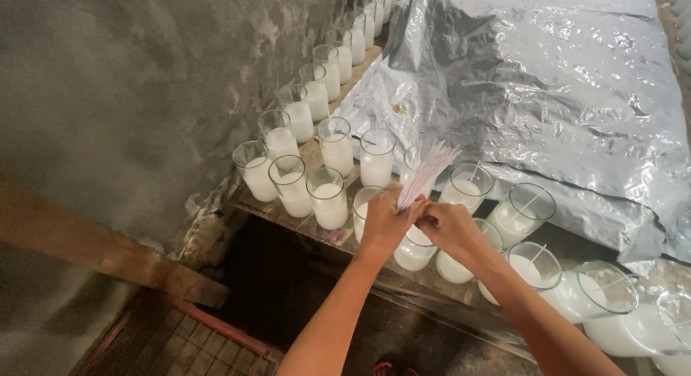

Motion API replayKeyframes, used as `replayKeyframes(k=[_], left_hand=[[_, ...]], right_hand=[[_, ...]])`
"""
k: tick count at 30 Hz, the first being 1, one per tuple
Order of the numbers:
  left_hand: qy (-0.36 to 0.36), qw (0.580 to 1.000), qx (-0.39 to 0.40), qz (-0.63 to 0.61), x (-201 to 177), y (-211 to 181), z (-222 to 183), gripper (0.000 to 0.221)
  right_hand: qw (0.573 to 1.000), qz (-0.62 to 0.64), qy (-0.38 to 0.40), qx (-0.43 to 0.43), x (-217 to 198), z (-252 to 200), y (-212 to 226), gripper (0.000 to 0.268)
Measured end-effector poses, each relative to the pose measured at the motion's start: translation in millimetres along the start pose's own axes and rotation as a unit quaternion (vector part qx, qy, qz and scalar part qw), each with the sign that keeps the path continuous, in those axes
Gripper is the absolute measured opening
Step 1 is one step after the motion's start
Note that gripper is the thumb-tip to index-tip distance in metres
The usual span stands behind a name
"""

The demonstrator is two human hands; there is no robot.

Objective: The person is seen placing individual candle wicks into a large number of glass jars that have been pre-filled with white wax, working through rows of jars systematically.

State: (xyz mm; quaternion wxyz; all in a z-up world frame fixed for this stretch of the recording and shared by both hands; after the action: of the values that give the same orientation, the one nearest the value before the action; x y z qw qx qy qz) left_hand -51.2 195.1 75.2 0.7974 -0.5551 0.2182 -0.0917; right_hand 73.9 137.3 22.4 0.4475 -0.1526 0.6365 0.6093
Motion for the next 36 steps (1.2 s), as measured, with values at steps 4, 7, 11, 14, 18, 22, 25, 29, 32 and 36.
replayKeyframes(k=[4, 7, 11, 14, 18, 22, 25, 29, 32, 36], left_hand=[[0.006, 1.0, -0.014, 0.003, 10.9, 34.4, 2.9, 0.028], [0.007, 1.0, -0.026, -0.015, 4.6, 27.2, 2.8, 0.031], [0.015, 0.999, -0.038, -0.021, 11.3, 28.3, 2.5, 0.03], [0.019, 0.999, -0.03, 0.0, 16.9, 32.5, 4.3, 0.03], [0.023, 0.998, -0.055, -0.019, 18.3, 40.1, 2.1, 0.031], [0.028, 0.999, -0.046, -0.002, 21.8, 51.1, -1.9, 0.028], [0.026, 0.997, -0.071, 0.005, 17.8, 51.0, -14.1, 0.027], [0.044, 0.994, -0.084, 0.06, 25.7, 75.6, -18.7, 0.023], [0.062, 0.992, -0.082, 0.078, 29.1, 81.5, -22.5, 0.018], [0.05, 0.993, -0.07, 0.083, 27.1, 77.6, -22.3, 0.02]], right_hand=[[0.998, -0.057, 0.03, -0.008, 40.9, 24.7, -46.9, 0.025], [0.998, -0.054, 0.043, 0.007, 43.5, 23.9, -49.9, 0.026], [0.997, -0.055, 0.052, 0.032, 38.8, 20.6, -47.0, 0.018], [0.997, -0.048, 0.056, 0.036, 35.5, 17.6, -39.7, 0.015], [0.998, -0.021, 0.053, 0.038, 45.0, 21.1, -58.4, 0.014], [0.996, 0.024, 0.067, 0.062, 10.5, 5.5, -16.5, 0.016], [0.996, 0.018, 0.058, 0.069, 0.4, 8.3, -34.7, 0.017], [0.993, 0.049, 0.062, 0.085, -28.1, -3.1, 0.6, 0.024], [0.991, 0.057, 0.074, 0.097, -29.3, -5.7, -7.6, 0.025], [0.993, 0.06, 0.056, 0.088, -38.8, -8.1, -1.9, 0.023]])
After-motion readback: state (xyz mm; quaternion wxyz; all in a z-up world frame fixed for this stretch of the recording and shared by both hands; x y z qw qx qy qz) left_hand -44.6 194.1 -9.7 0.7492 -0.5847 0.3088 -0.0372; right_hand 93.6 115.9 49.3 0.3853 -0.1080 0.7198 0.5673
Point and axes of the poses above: each hand's wrist, its own z-axis towards the middle knuckle, its own x-axis out of the palm, y = z × x, the point moved 10 cm from there along z, towards the middle knuckle, and after that the axes turned 3 degrees about -y, right-handed, at the moved point
